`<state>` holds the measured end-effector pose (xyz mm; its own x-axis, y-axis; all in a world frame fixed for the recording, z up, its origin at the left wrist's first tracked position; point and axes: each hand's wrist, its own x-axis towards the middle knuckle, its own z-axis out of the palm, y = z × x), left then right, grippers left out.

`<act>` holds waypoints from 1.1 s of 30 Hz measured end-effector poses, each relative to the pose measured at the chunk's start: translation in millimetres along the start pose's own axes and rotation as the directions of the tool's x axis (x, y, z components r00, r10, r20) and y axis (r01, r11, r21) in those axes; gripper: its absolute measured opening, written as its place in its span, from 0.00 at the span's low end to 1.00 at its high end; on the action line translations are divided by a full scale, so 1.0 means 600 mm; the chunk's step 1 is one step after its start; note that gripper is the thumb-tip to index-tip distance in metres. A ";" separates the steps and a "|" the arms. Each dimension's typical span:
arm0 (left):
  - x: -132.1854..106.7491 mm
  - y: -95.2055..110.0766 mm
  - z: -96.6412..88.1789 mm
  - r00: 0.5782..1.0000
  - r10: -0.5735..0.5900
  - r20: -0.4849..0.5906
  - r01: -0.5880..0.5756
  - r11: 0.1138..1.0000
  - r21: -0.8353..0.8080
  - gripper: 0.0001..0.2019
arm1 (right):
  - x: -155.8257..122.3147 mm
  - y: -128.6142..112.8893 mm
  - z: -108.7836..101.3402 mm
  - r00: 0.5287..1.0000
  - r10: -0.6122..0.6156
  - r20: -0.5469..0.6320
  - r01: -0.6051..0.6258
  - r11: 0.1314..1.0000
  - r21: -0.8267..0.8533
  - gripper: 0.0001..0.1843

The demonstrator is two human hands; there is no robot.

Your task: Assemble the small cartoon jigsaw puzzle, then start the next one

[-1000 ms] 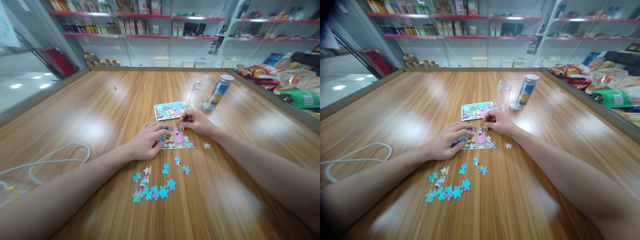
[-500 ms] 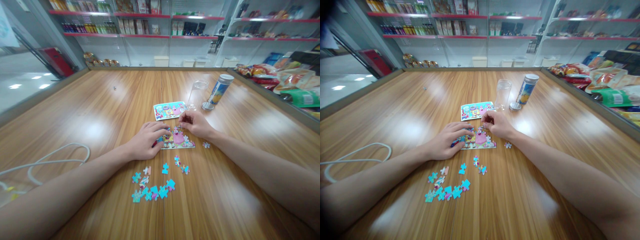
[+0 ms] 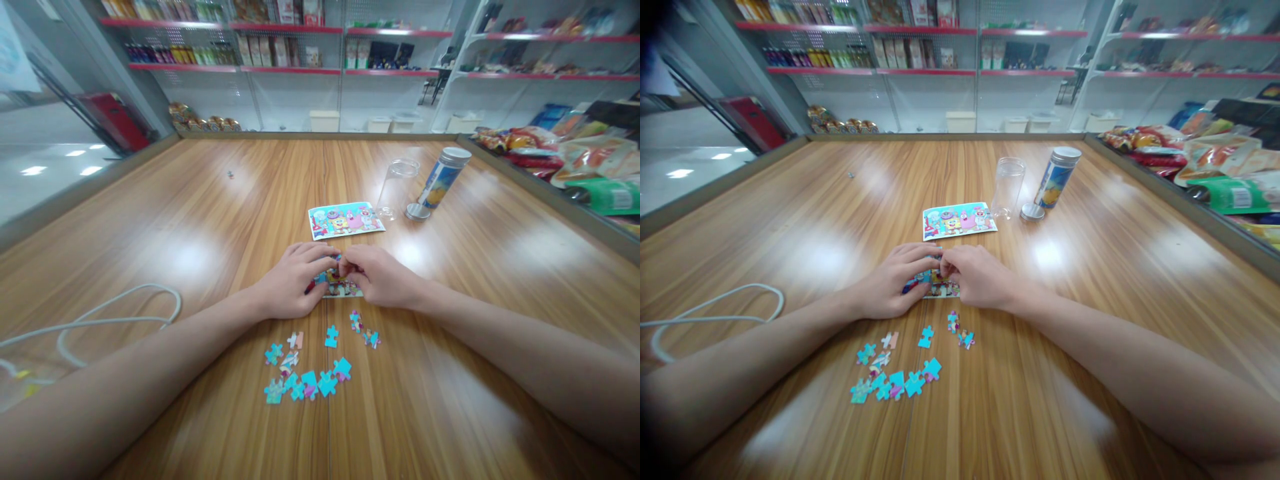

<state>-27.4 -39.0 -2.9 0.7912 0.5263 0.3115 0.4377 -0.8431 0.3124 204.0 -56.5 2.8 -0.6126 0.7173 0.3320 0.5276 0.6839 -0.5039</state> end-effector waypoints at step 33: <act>0.001 0.000 -0.003 1.000 -0.009 0.026 0.011 0.999 -0.048 0.19 | -0.020 -0.082 0.034 0.865 -0.478 0.156 0.489 0.872 -0.038 0.13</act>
<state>-27.7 -38.5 -0.9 0.7978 0.5311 0.2855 0.4250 -0.8311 0.3586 173.3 -101.3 7.3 -0.8734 0.2727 0.4035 0.1831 0.9516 -0.2468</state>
